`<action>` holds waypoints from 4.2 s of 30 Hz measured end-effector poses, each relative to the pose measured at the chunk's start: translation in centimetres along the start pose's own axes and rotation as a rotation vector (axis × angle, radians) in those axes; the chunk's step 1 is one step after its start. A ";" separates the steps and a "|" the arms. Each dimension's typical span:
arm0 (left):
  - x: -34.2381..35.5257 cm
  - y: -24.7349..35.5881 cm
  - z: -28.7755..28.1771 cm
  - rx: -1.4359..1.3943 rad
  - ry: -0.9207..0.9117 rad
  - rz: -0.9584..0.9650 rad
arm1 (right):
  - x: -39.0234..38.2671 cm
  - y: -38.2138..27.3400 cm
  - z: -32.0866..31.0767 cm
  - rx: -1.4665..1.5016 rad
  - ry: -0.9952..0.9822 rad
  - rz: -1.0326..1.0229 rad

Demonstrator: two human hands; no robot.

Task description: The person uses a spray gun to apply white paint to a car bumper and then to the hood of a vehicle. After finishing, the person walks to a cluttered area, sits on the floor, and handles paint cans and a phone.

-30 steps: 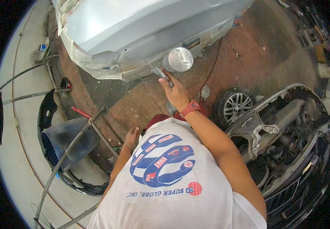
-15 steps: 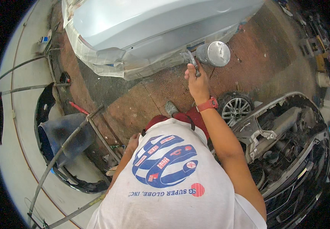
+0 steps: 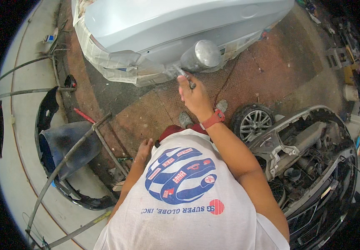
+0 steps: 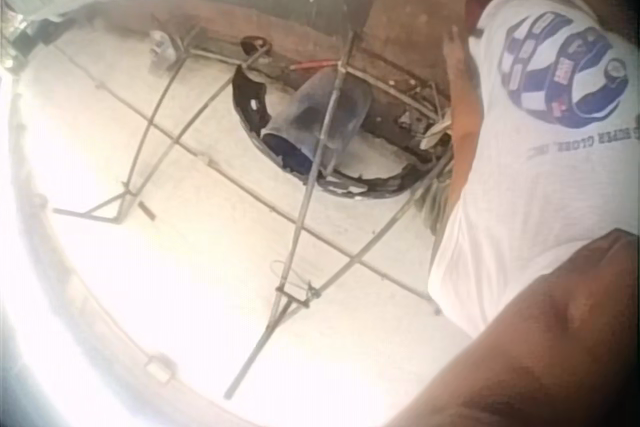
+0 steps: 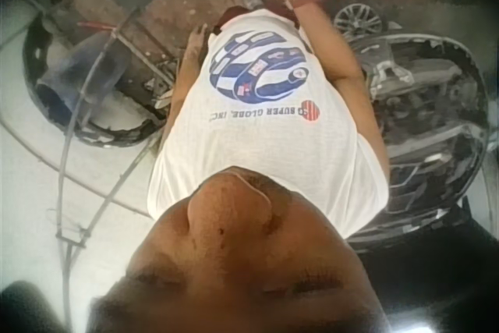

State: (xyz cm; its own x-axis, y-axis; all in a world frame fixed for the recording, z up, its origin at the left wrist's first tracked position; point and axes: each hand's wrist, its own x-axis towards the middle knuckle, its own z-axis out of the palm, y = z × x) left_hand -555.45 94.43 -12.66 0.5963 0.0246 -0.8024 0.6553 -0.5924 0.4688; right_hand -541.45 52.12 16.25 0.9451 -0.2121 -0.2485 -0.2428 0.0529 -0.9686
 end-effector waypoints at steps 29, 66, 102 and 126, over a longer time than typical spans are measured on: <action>-0.8 2.4 0.5 -0.106 -0.003 -0.081 | -0.6 -3.4 2.2 -0.037 0.002 -0.055; -3.9 29.0 8.5 0.302 -0.738 0.833 | 2.7 -10.5 9.9 -0.088 -0.100 -0.088; 0.2 39.4 21.4 0.522 -0.578 0.549 | 12.0 -14.3 -42.7 -0.322 0.550 -0.131; -10.4 58.3 26.4 -0.010 -0.824 0.606 | 34.4 -21.3 -65.7 -0.348 0.800 -0.172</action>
State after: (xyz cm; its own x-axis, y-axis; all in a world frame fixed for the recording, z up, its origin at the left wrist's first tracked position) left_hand -535.67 38.38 13.31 0.3270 -0.8403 -0.4325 0.3561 -0.3143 0.8800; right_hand -518.07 -20.42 28.46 0.5704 -0.8149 0.1025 -0.2871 -0.3147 -0.9047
